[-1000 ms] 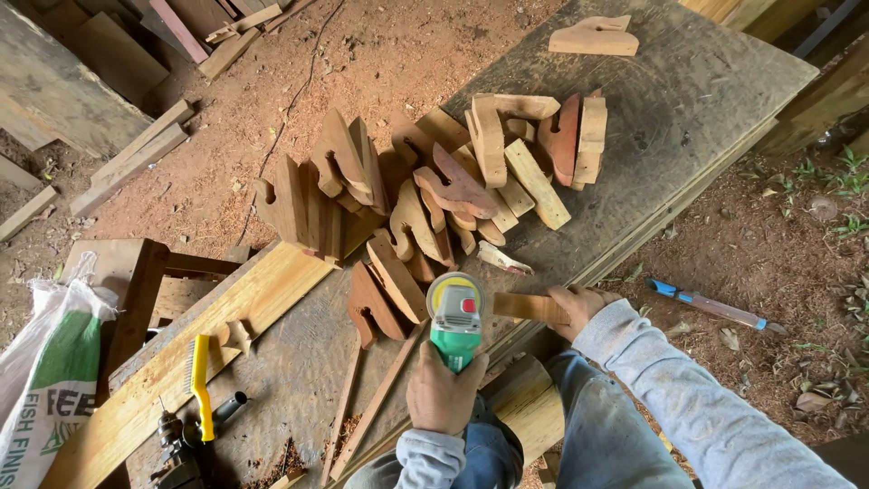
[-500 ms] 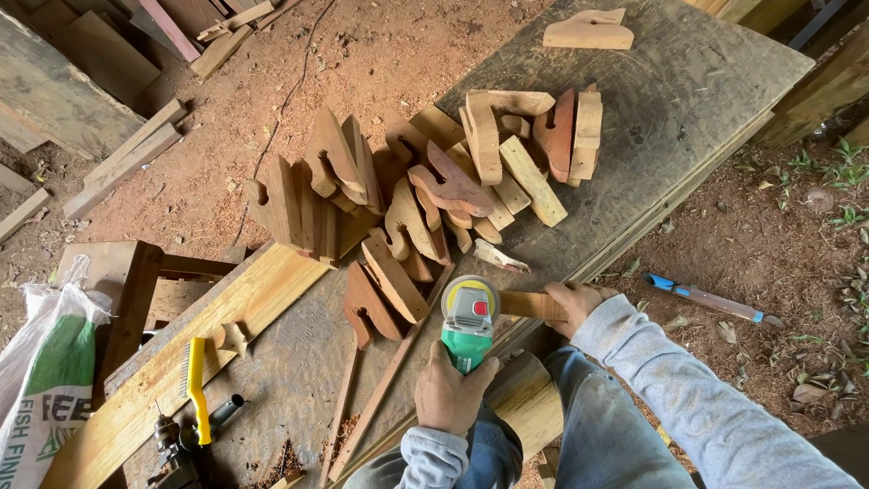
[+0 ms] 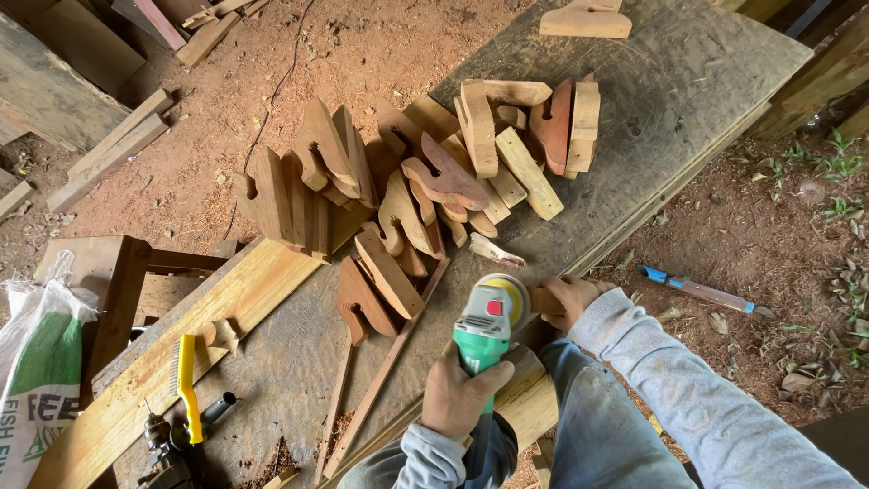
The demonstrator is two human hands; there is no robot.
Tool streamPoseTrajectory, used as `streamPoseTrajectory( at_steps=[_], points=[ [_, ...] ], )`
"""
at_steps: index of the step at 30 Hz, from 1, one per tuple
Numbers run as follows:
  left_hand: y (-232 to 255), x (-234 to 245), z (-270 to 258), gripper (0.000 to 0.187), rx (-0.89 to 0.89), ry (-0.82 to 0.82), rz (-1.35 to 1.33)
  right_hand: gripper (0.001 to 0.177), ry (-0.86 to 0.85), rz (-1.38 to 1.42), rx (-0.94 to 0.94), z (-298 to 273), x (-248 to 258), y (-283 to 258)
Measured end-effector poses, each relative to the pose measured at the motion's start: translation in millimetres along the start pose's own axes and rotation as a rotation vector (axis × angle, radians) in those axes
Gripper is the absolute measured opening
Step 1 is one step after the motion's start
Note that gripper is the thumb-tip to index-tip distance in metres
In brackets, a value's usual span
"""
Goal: Sand the edges and surfaces of several small wooden furniture components using a handheld angle grinder with a sanding disc.
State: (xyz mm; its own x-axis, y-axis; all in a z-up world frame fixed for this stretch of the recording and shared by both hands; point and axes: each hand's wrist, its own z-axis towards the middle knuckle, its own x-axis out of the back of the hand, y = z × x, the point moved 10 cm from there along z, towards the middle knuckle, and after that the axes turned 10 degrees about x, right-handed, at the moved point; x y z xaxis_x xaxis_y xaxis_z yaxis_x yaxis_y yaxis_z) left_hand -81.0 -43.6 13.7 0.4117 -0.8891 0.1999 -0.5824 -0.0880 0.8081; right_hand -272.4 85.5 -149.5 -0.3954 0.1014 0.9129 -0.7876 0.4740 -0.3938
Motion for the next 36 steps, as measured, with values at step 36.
streamPoseTrajectory(
  at_steps=[36],
  points=[
    [-32.3, 61.2, 18.5, 0.050, 0.035, 0.447, 0.426, 0.066, 0.065, 0.019, 0.003, -6.4, -17.2, 27.2]
  ],
)
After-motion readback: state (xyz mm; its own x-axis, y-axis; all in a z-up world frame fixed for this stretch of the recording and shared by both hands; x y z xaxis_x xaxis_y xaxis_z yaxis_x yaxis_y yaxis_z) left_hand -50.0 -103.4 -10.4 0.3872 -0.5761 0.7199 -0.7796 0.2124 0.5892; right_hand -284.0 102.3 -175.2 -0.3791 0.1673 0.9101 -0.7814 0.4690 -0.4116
